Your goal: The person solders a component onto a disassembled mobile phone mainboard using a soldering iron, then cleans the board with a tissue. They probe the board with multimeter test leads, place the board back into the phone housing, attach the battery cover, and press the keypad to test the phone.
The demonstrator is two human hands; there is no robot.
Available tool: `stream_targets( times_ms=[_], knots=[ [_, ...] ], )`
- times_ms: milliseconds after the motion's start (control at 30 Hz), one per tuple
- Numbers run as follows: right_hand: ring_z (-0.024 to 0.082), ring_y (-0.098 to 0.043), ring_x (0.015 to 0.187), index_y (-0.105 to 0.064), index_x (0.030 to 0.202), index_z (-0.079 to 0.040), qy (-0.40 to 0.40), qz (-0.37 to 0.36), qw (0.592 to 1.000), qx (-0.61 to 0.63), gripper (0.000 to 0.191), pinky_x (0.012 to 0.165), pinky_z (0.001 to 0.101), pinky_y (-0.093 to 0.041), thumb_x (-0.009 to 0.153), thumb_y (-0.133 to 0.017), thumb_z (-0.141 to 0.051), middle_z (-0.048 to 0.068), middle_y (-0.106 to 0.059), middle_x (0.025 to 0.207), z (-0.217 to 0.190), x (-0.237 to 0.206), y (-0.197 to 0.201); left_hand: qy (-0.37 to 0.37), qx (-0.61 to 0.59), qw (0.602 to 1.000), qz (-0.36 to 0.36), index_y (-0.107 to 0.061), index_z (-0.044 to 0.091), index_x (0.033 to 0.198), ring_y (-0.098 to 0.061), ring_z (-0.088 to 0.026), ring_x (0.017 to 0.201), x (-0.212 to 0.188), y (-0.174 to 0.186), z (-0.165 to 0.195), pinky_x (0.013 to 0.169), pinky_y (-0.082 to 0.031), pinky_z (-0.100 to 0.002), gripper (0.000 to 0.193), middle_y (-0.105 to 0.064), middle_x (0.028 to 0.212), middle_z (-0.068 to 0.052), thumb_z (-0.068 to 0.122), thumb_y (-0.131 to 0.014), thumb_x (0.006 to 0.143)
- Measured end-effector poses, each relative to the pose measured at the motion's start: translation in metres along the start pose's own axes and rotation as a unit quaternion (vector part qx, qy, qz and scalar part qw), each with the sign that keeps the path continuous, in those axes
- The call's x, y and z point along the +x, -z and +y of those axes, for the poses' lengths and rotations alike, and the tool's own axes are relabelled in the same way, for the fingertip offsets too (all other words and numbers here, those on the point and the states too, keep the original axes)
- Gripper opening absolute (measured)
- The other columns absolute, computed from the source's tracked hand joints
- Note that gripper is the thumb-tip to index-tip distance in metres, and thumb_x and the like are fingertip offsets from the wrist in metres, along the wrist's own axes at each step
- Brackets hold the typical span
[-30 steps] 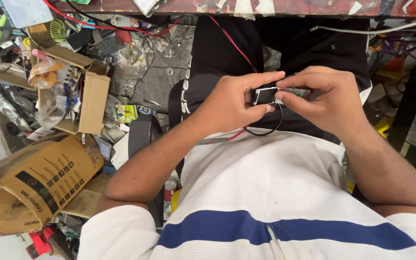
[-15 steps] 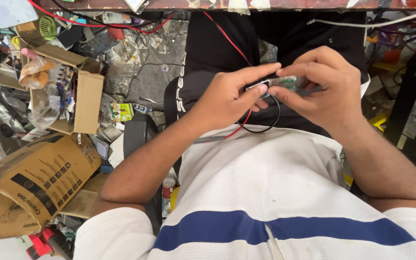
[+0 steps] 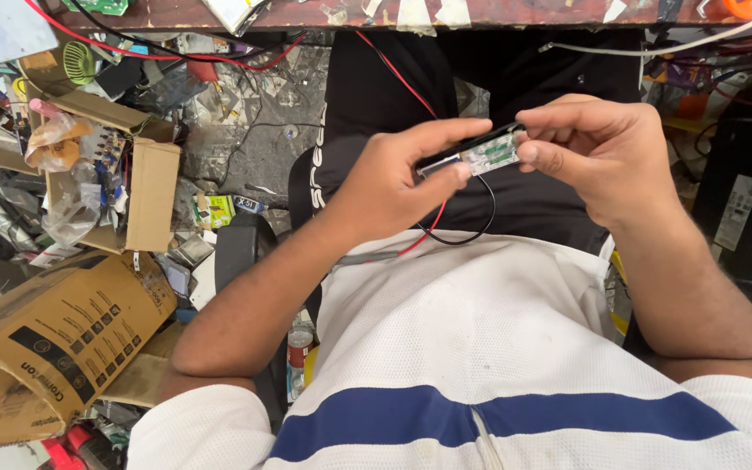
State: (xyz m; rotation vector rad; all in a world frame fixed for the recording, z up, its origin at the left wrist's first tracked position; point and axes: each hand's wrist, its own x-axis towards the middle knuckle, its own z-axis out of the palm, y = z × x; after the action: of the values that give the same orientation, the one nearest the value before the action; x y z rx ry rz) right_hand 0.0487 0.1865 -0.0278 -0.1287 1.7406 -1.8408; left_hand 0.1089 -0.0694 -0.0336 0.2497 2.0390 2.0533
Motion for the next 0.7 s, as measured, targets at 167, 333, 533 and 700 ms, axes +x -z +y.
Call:
stream_targets(
  times_ms=[167,333,533,700],
  knots=[
    [0.011,-0.068,0.096,-0.072,0.119,0.006,0.047,-0.025,0.997,-0.063,0.025,0.086,0.0217,-0.058,0.094,-0.077,0.009,0.011,-0.070,0.110,0.004,-0.002,-0.008,0.069,0.029,0.997,0.018,-0.070,0.005,0.124,-0.074,-0.010,0.088,0.002,-0.013,0.009,0.078,-0.058,-0.026,0.025,-0.078,0.100,-0.006,0.020,-0.067,0.104],
    [0.009,-0.067,0.095,-0.072,0.118,0.005,0.079,-0.018,0.985,-0.155,0.022,0.080,0.0191,-0.057,0.097,-0.078,0.004,0.010,-0.069,0.110,0.000,-0.003,-0.018,0.088,0.078,0.992,0.050,-0.070,0.007,0.115,-0.073,-0.014,0.074,0.001,-0.021,0.009,0.068,-0.056,-0.027,0.020,-0.075,0.086,-0.007,0.022,-0.065,0.104],
    [0.010,-0.067,0.077,-0.076,0.107,0.002,0.123,0.018,0.943,-0.310,0.014,0.066,0.0203,-0.052,0.097,-0.081,-0.006,0.008,-0.073,0.095,-0.003,-0.001,-0.030,0.007,0.131,0.986,0.103,-0.068,0.005,0.111,-0.074,-0.020,0.079,-0.001,-0.024,0.011,0.069,-0.055,-0.030,0.014,-0.073,0.092,-0.011,0.017,-0.064,0.104],
    [0.012,-0.067,0.071,-0.078,0.102,0.000,0.132,0.000,0.935,-0.329,0.013,0.062,0.0243,-0.052,0.091,-0.080,-0.007,0.007,-0.073,0.086,-0.011,0.009,-0.024,0.115,0.027,0.992,0.043,-0.067,0.002,0.111,-0.068,-0.011,0.068,0.008,-0.016,0.008,0.064,-0.056,-0.028,0.019,-0.070,0.079,-0.006,0.016,-0.066,0.098]
  ],
)
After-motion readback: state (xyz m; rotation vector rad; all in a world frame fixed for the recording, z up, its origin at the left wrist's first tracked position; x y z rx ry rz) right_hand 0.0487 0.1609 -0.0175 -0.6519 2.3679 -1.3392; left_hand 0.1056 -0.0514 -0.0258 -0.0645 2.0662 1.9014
